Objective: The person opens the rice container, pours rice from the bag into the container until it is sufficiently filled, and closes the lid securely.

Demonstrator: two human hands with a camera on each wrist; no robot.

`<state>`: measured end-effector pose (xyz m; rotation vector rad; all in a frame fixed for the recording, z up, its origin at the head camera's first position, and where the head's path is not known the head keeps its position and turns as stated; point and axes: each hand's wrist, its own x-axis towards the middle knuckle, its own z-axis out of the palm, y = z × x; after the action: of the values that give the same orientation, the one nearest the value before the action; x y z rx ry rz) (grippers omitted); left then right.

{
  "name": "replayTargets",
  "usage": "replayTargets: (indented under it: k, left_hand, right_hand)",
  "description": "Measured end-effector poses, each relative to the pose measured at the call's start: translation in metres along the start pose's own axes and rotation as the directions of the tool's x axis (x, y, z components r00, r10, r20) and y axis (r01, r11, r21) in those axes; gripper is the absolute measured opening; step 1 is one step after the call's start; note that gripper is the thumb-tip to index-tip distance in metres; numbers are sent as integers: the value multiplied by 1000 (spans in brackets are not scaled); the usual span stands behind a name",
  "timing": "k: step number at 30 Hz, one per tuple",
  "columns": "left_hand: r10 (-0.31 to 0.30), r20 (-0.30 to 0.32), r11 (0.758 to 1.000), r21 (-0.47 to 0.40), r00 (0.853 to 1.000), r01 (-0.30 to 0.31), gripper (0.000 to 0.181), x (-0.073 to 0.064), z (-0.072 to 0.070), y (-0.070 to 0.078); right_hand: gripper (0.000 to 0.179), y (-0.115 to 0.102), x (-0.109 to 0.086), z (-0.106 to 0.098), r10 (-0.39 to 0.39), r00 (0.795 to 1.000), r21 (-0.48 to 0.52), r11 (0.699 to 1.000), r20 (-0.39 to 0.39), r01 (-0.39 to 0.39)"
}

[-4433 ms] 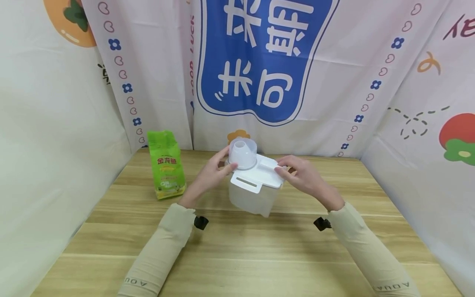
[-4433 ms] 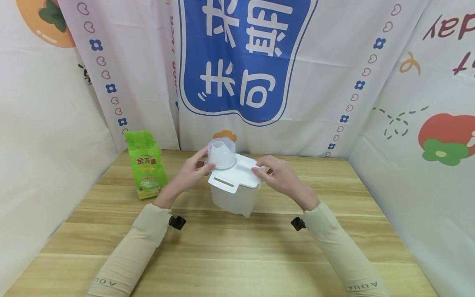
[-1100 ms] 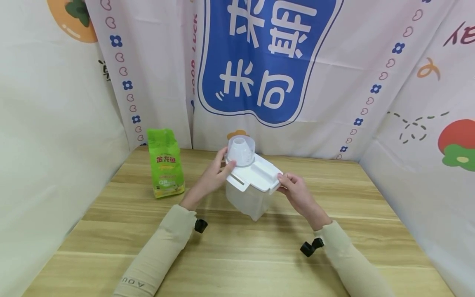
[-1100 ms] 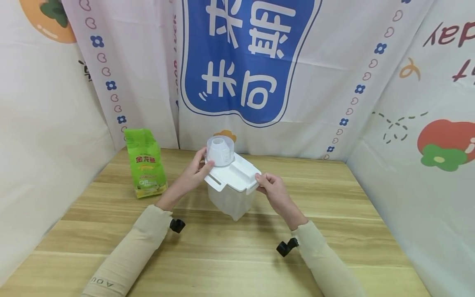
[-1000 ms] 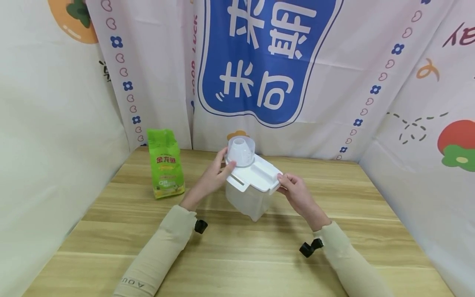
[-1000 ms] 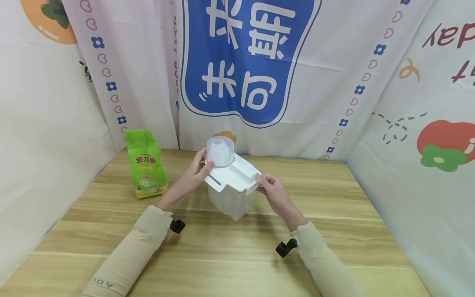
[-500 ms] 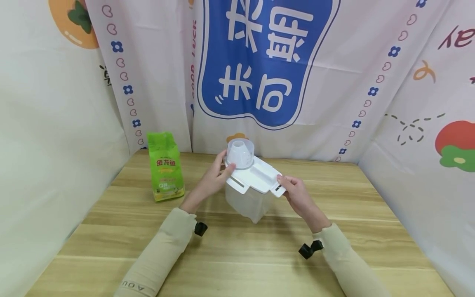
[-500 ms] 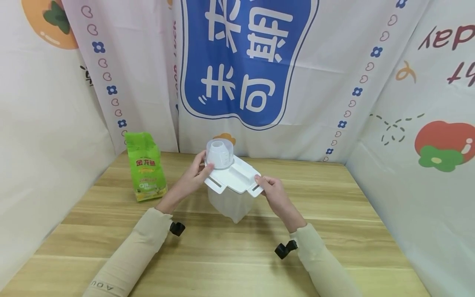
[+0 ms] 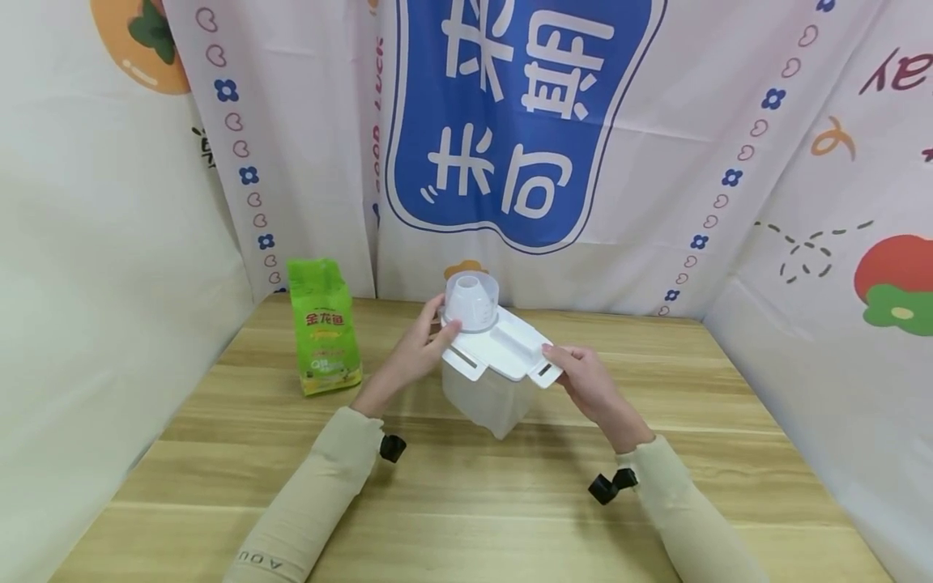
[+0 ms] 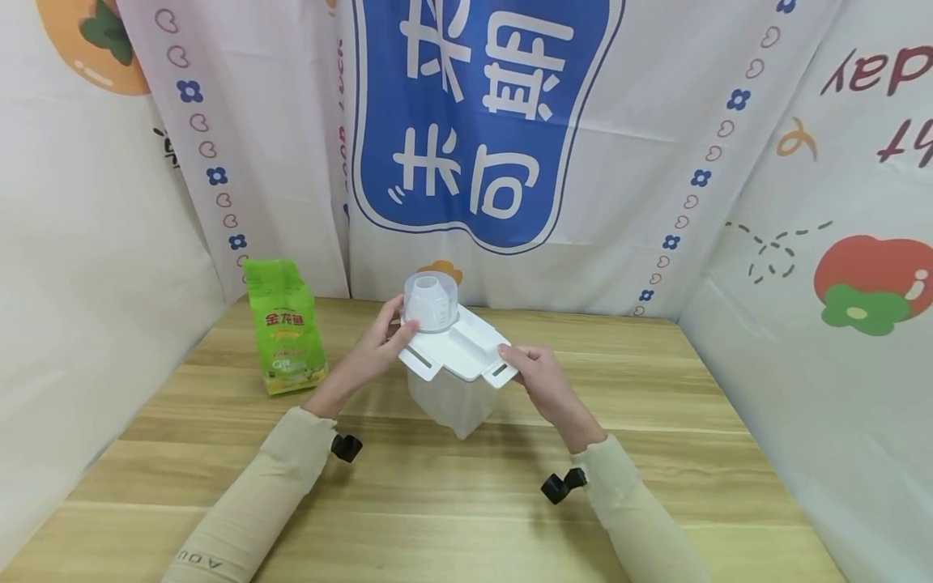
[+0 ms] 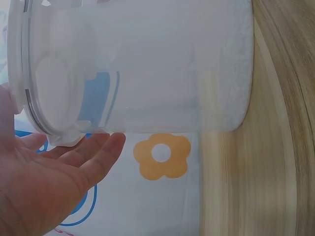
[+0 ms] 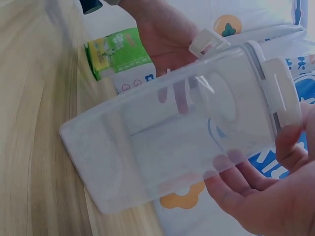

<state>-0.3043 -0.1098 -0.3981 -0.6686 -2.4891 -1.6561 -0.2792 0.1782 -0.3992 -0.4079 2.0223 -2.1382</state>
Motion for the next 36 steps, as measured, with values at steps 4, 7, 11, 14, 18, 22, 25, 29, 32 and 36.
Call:
replayTargets:
  k: [4,7,11,14,18,22,25,29,32,36]
  left_hand:
    - [-4,-5,1000,-8,1000,4,70,-1,-2,-1]
    - [-3,2,1000,-9,1000,3,71,-1,-3,0]
    - [16,19,1000,-7,1000,-16,71,-1,-2,2]
    - [51,36,999,-11,998,-51,71,0,-1,5]
    - [70,45,997,-21,997,-69,73,0,1,8]
    - [25,50,999,-45,998,-22,75,-1,1,9]
    - [-11,60,998,-64,998,15,77,-2,0,9]
    - [-37,70,997,-59,997,41,78,-3,0,9]
    - [-35,96,998,-47,995,40,77,-3,0,10]
    - [2,148,998,-70,989,8,73,-3,1,10]
  right_hand:
    - [32,1,1,1,-5,1000,1,1000,-2,5]
    - [32,2,2,1,-1,1000,11,1000,-20,1]
    - [39,3,3,0,11,999,40,999,-45,-9]
    - [42,3,2,-1,33,998,54,998,-48,-30]
    - [38,2,2,0,48,999,33,998,-3,-47]
    - [31,2,3,1,28,999,-1,1000,33,-28]
    - [25,1,5,1,19,999,-16,1000,33,-18]
    - [19,-2,12,2,15,999,-37,999,34,-14]
    - [26,-7,19,2,26,999,-107,994,43,-21]
    - [41,-15,25,3,54,995,-254,967,80,-32]
